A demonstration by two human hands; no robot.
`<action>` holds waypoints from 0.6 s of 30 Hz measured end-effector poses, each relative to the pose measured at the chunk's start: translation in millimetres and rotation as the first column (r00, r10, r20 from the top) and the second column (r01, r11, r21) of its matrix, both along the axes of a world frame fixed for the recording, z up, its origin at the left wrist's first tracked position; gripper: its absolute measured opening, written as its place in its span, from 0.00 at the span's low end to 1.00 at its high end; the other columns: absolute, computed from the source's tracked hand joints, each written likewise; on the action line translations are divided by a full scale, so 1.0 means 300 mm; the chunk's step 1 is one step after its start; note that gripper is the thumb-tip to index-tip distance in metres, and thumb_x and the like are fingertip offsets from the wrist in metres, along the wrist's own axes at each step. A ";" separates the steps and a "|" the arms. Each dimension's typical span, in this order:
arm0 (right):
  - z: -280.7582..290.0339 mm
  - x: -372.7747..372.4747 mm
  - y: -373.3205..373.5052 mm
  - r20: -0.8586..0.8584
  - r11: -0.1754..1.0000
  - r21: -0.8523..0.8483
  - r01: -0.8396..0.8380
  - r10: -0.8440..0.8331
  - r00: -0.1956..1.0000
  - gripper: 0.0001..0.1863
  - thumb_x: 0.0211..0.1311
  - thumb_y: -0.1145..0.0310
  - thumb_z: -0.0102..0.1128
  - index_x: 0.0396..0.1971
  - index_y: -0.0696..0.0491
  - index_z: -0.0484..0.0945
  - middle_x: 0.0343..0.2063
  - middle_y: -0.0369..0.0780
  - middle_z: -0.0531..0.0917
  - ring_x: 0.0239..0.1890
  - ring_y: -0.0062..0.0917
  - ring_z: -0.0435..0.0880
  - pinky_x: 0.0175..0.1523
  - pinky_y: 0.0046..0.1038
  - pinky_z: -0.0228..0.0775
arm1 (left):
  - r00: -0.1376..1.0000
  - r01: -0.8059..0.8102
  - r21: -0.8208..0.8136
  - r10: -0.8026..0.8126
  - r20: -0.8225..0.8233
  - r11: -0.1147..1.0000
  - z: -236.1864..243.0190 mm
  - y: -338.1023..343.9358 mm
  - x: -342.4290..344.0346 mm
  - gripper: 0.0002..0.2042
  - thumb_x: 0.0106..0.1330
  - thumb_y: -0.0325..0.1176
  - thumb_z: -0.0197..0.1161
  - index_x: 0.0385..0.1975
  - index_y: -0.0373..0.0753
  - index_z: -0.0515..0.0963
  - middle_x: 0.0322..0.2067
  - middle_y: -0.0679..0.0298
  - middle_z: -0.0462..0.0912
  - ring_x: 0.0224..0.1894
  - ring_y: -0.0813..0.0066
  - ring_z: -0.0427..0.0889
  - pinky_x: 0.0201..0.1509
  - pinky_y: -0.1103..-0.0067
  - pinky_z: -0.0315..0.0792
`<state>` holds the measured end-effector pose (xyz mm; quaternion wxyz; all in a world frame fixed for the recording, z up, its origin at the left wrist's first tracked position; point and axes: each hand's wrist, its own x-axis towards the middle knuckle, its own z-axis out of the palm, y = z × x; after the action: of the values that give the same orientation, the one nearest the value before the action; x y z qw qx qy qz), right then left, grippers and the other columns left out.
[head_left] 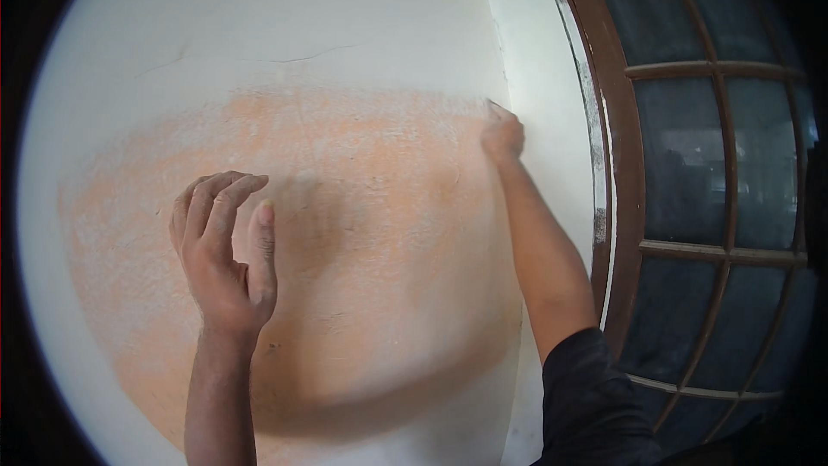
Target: The person sands a wall with a piece of sandpaper.
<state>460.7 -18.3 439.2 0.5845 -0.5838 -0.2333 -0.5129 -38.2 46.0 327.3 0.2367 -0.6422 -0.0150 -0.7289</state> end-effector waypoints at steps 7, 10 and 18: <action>-0.042 -1.067 0.240 0.297 0.826 -0.538 -0.171 0.375 0.878 0.31 0.69 0.75 0.52 0.73 0.52 0.67 0.29 0.47 0.88 0.33 0.39 0.90 0.38 0.43 0.83 | 0.982 -0.143 -0.138 0.158 0.101 0.980 -0.084 0.094 -0.025 0.16 0.79 0.38 0.52 0.58 0.40 0.79 0.57 0.55 0.80 0.65 0.55 0.73 0.75 0.58 0.53; -0.108 -1.253 0.306 0.568 0.874 -0.454 -0.176 0.436 0.698 0.19 0.63 0.78 0.55 0.53 0.57 0.82 0.34 0.50 0.89 0.39 0.43 0.91 0.44 0.43 0.86 | 0.945 -0.284 -0.250 0.314 0.091 0.926 -0.084 0.086 0.005 0.20 0.80 0.41 0.51 0.67 0.45 0.73 0.66 0.56 0.73 0.75 0.55 0.62 0.80 0.53 0.40; -0.027 -0.815 0.299 0.411 0.929 -0.370 -0.033 0.196 0.890 0.12 0.55 0.79 0.57 0.37 0.57 0.87 0.28 0.53 0.87 0.31 0.43 0.89 0.38 0.46 0.79 | 0.952 -0.261 -0.284 0.295 0.085 0.923 -0.101 0.219 -0.129 0.24 0.77 0.47 0.57 0.70 0.47 0.70 0.71 0.59 0.69 0.79 0.52 0.55 0.80 0.46 0.32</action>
<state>216.0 71.5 431.2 0.4317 -0.5326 -0.4821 -0.5454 -76.8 111.8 297.0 0.2469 -0.6124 -0.2197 -0.7181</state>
